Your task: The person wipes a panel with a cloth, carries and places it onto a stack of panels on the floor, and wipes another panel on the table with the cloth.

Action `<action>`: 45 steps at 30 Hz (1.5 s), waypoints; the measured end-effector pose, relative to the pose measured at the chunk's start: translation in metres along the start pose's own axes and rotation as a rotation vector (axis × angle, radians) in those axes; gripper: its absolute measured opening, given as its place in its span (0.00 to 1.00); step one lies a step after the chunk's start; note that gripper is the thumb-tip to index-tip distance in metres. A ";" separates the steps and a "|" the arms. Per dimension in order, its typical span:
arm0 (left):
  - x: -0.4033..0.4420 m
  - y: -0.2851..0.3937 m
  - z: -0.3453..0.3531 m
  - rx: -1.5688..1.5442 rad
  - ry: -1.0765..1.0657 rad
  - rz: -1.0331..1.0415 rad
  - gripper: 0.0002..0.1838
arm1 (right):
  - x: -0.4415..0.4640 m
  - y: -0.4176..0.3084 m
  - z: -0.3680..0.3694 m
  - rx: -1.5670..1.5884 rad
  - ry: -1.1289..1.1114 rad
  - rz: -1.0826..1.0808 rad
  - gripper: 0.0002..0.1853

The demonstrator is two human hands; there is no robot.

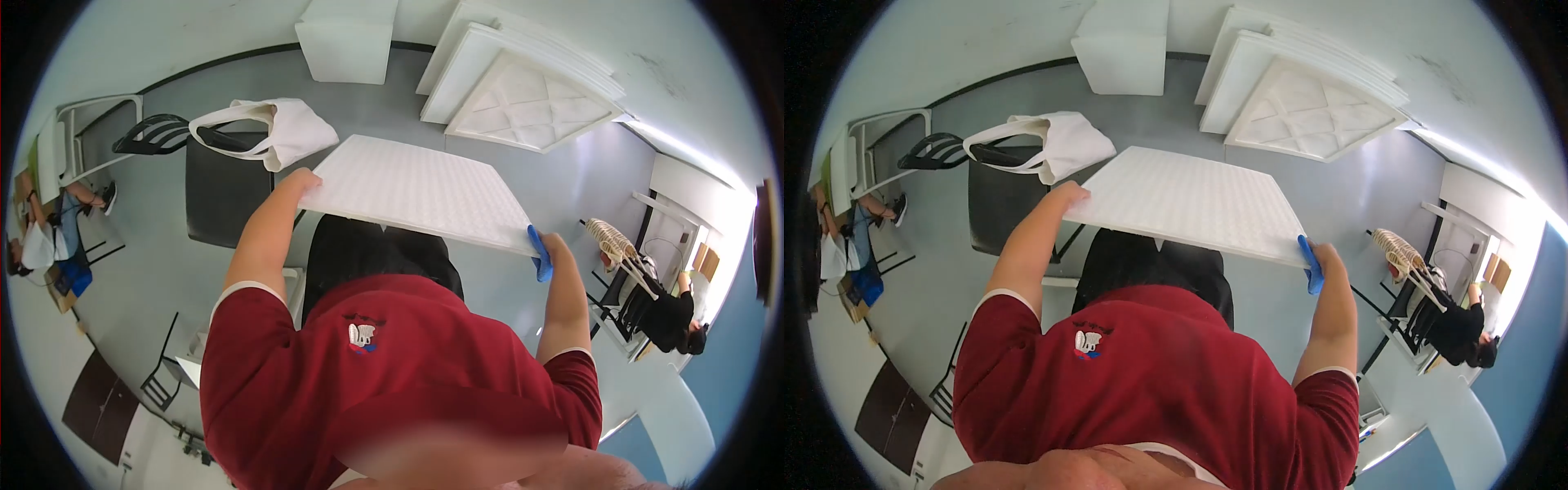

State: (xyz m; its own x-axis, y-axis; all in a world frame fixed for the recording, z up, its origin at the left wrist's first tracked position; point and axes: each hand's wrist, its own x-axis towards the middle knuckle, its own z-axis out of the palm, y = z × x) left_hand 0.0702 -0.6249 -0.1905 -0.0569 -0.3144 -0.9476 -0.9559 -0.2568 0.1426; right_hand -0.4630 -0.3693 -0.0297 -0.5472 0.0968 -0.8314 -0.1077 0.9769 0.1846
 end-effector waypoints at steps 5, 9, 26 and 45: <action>0.012 0.023 -0.003 0.086 0.033 -0.031 0.20 | 0.059 -0.007 0.008 -0.001 -0.035 -0.015 0.27; 0.035 0.030 -0.003 0.136 0.080 -0.036 0.22 | 0.123 0.009 0.019 0.065 -0.116 0.027 0.25; 0.089 0.085 0.029 0.303 -0.014 -0.141 0.22 | 0.201 -0.004 0.012 -0.020 -0.052 -0.031 0.22; 0.175 0.090 0.043 0.379 -0.052 -0.139 0.16 | 0.029 -0.123 0.082 -0.786 0.096 -1.307 0.47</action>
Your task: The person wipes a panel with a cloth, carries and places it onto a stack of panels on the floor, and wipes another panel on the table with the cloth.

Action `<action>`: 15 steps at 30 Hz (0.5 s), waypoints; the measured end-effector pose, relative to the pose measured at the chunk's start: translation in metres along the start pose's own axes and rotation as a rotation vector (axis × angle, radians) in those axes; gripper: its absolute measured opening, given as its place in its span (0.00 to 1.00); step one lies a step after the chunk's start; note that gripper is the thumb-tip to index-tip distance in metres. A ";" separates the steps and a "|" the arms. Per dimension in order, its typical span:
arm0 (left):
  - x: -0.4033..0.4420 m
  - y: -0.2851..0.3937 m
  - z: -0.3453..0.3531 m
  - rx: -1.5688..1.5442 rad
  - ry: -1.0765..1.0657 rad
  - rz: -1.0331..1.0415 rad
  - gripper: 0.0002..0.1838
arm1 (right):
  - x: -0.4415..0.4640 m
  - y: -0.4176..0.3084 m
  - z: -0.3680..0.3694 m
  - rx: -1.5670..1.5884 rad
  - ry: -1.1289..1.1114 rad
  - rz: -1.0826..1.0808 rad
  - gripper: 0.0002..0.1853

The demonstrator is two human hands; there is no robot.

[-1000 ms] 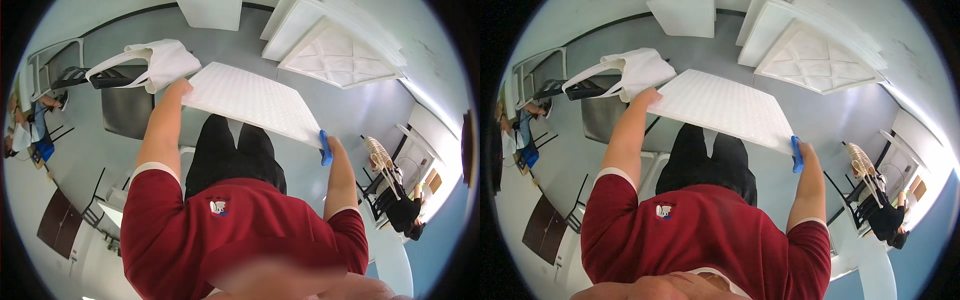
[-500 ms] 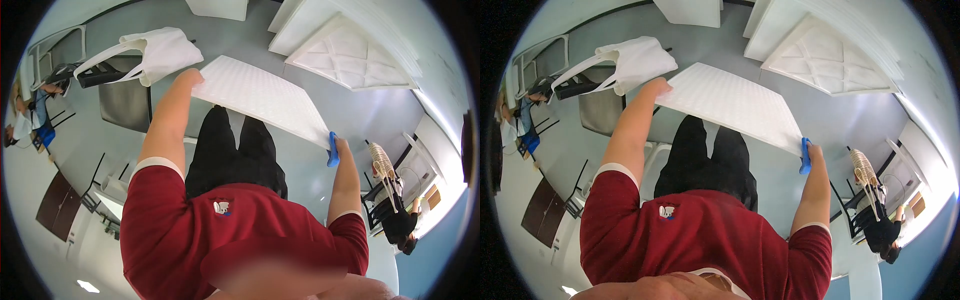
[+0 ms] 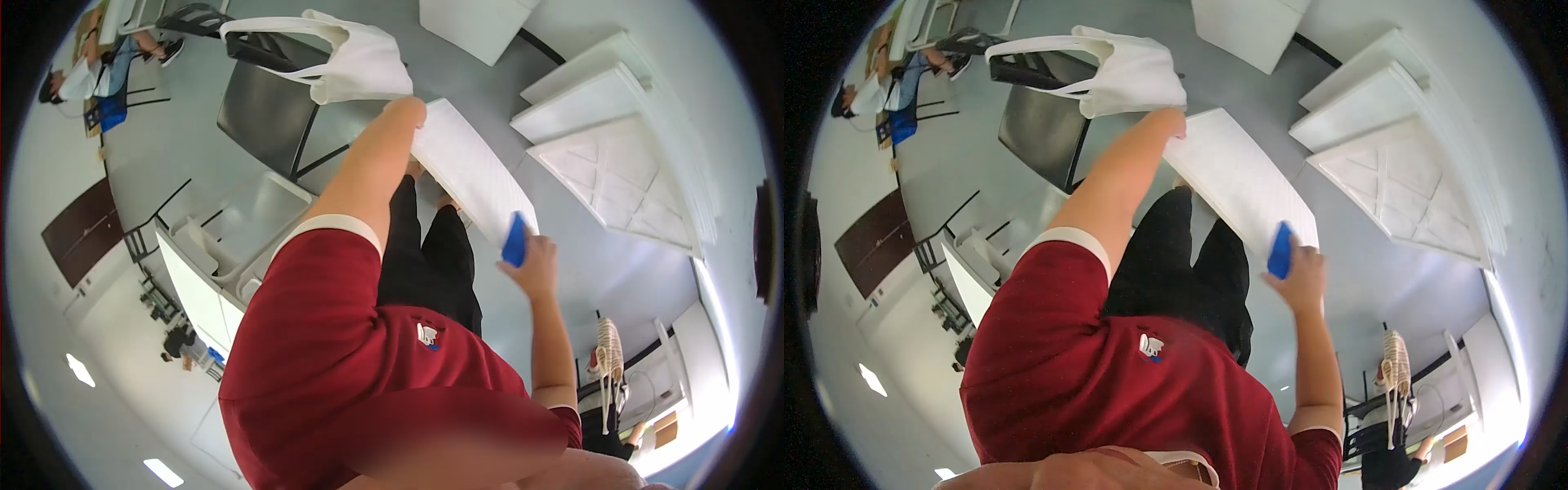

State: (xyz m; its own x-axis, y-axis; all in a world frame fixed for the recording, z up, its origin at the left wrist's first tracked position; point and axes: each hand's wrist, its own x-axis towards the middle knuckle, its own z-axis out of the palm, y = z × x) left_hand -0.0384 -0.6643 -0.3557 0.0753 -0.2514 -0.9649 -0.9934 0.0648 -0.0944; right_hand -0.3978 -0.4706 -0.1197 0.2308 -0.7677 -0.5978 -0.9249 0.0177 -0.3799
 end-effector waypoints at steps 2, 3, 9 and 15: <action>0.020 -0.002 0.011 -0.021 0.035 0.046 0.15 | 0.008 -0.034 0.022 -0.172 -0.116 -0.028 0.46; 0.019 0.000 0.009 -0.047 0.064 0.056 0.14 | 0.011 -0.030 0.041 -0.192 -0.085 -0.042 0.42; -0.079 0.022 -0.036 -0.318 0.415 0.120 0.14 | 0.019 -0.038 0.033 -0.109 -0.119 0.135 0.31; -0.252 -0.024 -0.018 -1.019 0.896 0.583 0.13 | 0.037 -0.021 0.016 -0.191 -0.074 0.243 0.27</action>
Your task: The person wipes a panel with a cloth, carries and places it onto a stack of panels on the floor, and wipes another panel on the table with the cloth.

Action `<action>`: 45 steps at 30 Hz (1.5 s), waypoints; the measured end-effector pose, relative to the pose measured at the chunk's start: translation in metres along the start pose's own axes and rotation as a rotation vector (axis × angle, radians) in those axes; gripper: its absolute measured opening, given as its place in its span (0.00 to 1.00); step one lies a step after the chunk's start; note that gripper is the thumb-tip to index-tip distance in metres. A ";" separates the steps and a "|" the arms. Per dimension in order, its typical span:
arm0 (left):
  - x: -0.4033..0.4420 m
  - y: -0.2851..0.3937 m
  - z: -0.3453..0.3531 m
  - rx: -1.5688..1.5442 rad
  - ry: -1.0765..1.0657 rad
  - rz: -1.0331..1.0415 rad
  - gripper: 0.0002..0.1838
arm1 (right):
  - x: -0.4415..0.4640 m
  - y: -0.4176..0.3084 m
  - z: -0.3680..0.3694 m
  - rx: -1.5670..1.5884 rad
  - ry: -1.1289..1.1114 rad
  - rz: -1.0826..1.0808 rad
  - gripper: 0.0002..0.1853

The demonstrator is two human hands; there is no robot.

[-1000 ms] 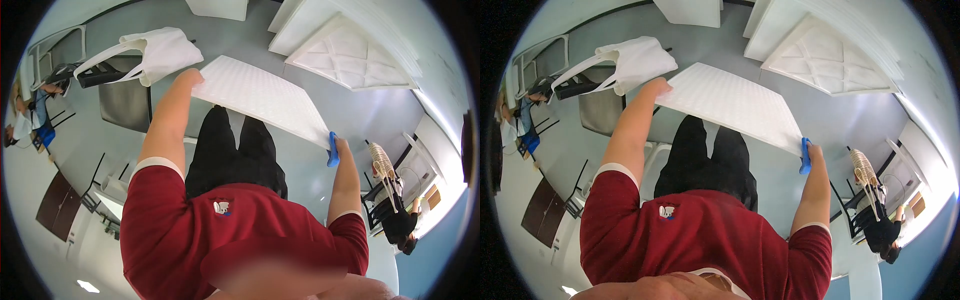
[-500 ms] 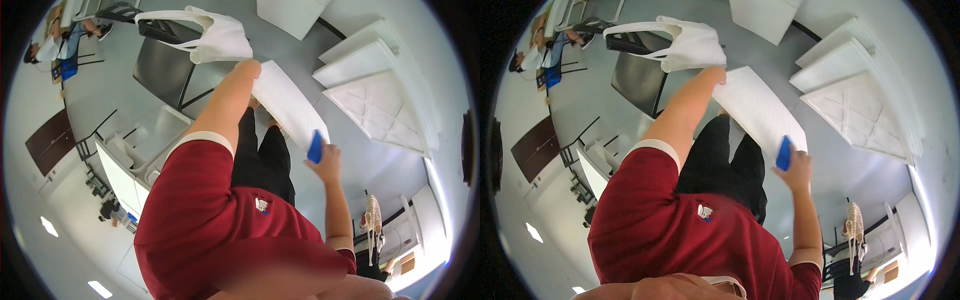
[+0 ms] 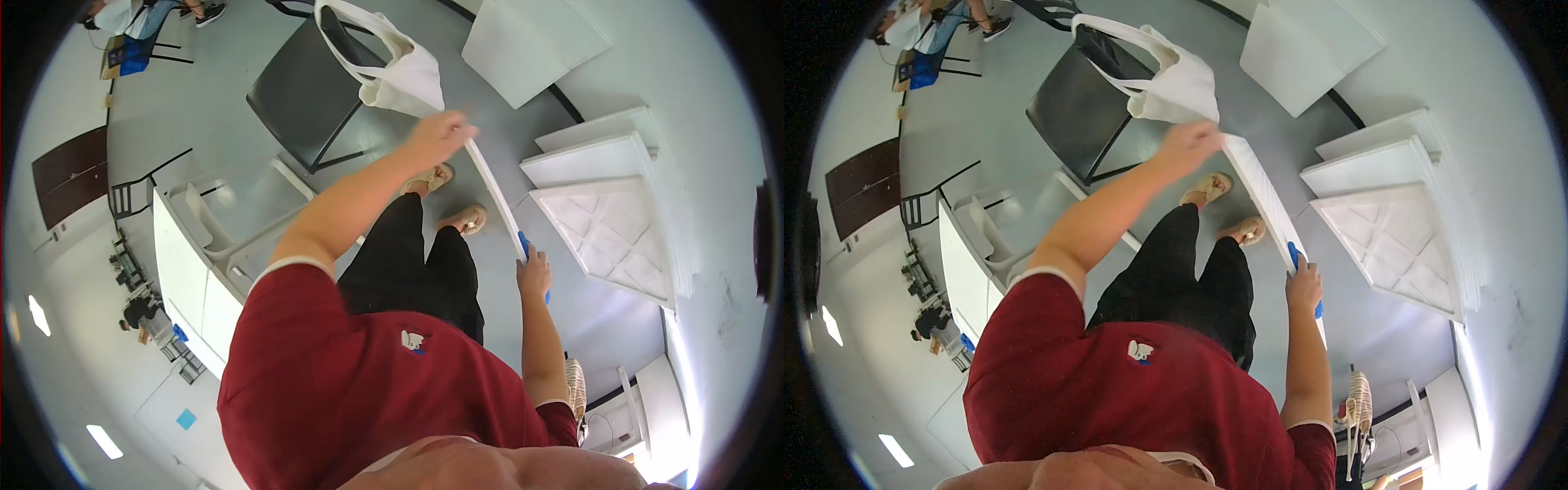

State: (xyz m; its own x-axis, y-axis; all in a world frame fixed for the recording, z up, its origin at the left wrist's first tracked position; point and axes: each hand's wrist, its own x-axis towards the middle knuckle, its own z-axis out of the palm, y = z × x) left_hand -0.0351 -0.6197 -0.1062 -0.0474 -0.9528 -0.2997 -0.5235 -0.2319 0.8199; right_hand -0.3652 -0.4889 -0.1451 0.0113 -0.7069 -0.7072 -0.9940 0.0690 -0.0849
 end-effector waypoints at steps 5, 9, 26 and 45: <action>-0.001 -0.023 -0.179 -0.603 0.799 -0.036 0.09 | 0.011 0.014 0.005 -0.056 -0.024 -0.045 0.25; 0.060 -0.059 -0.282 -0.528 0.867 -0.323 0.20 | 0.003 0.011 0.009 -0.049 -0.019 -0.027 0.23; 0.175 -0.103 -0.322 -0.804 0.647 -0.354 0.23 | -0.073 -0.066 -0.032 0.008 -0.035 0.274 0.19; 0.152 -0.281 -0.571 -0.987 0.908 -0.370 0.23 | 0.067 -0.215 -0.117 0.029 0.115 0.002 0.22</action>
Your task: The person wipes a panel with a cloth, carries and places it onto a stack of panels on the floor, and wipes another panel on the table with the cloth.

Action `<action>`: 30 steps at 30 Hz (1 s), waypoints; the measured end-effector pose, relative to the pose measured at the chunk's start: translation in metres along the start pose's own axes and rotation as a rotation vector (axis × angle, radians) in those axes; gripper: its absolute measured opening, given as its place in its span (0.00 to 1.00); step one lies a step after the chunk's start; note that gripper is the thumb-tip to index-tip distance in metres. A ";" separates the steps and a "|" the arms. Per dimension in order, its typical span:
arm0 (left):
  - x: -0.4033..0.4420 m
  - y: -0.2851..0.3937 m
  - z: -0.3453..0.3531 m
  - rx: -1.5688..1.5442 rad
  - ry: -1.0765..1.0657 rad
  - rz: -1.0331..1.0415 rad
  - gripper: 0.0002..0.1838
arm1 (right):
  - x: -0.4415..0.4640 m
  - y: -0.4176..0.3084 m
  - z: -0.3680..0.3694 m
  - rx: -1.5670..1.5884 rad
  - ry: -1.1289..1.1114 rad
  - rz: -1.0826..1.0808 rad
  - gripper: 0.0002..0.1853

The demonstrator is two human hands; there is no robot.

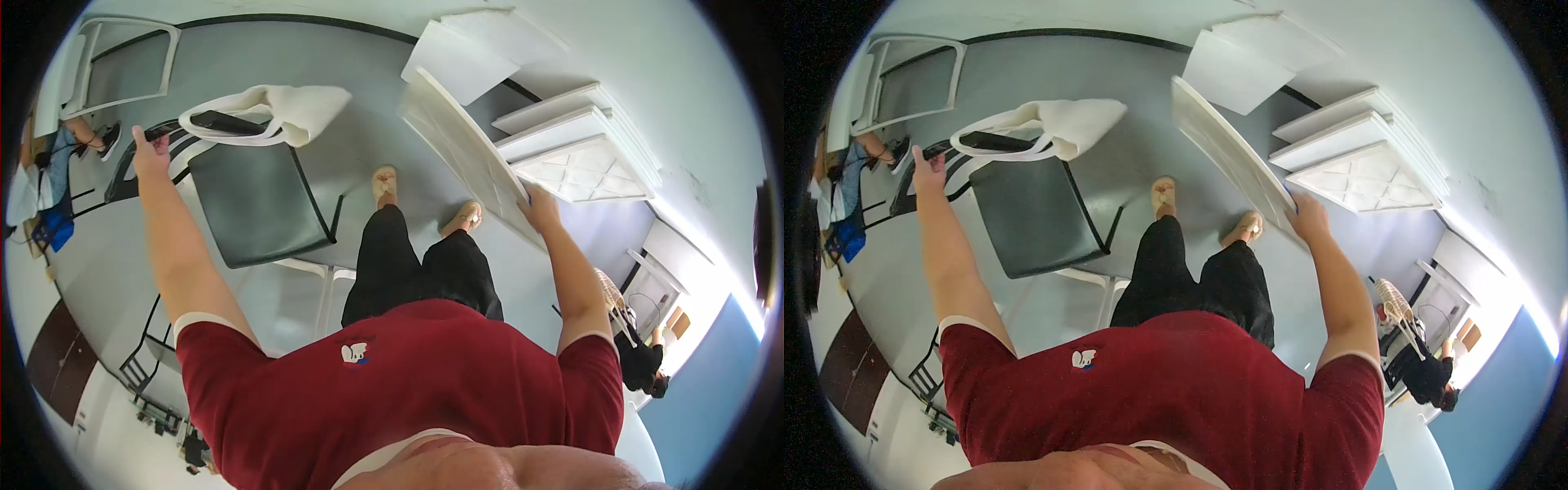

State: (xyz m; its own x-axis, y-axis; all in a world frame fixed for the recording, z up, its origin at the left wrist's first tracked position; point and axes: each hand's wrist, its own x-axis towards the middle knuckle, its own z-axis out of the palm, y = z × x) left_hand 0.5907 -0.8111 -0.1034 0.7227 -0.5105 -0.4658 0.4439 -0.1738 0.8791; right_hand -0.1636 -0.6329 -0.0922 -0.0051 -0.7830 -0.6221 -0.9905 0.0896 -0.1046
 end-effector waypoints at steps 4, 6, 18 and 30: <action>0.032 0.003 -0.009 0.041 -0.034 -0.001 0.24 | 0.063 -0.058 -0.032 0.048 -0.018 -0.022 0.21; 0.025 0.005 -0.003 0.027 -0.039 0.016 0.24 | 0.093 -0.078 -0.040 -0.030 0.013 -0.058 0.21; 0.045 -0.006 -0.012 -0.096 -0.038 0.011 0.21 | 0.241 -0.152 -0.061 -0.092 0.091 -0.341 0.20; -0.056 -0.028 -0.041 -0.002 0.010 0.022 0.29 | 0.314 -0.109 -0.097 -0.229 0.109 -0.334 0.23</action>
State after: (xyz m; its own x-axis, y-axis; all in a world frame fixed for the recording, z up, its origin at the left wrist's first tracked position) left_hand 0.5596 -0.7432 -0.1060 0.7376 -0.5054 -0.4479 0.4291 -0.1614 0.8887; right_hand -0.0704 -0.9478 -0.2010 0.3193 -0.8075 -0.4959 -0.9451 -0.3100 -0.1039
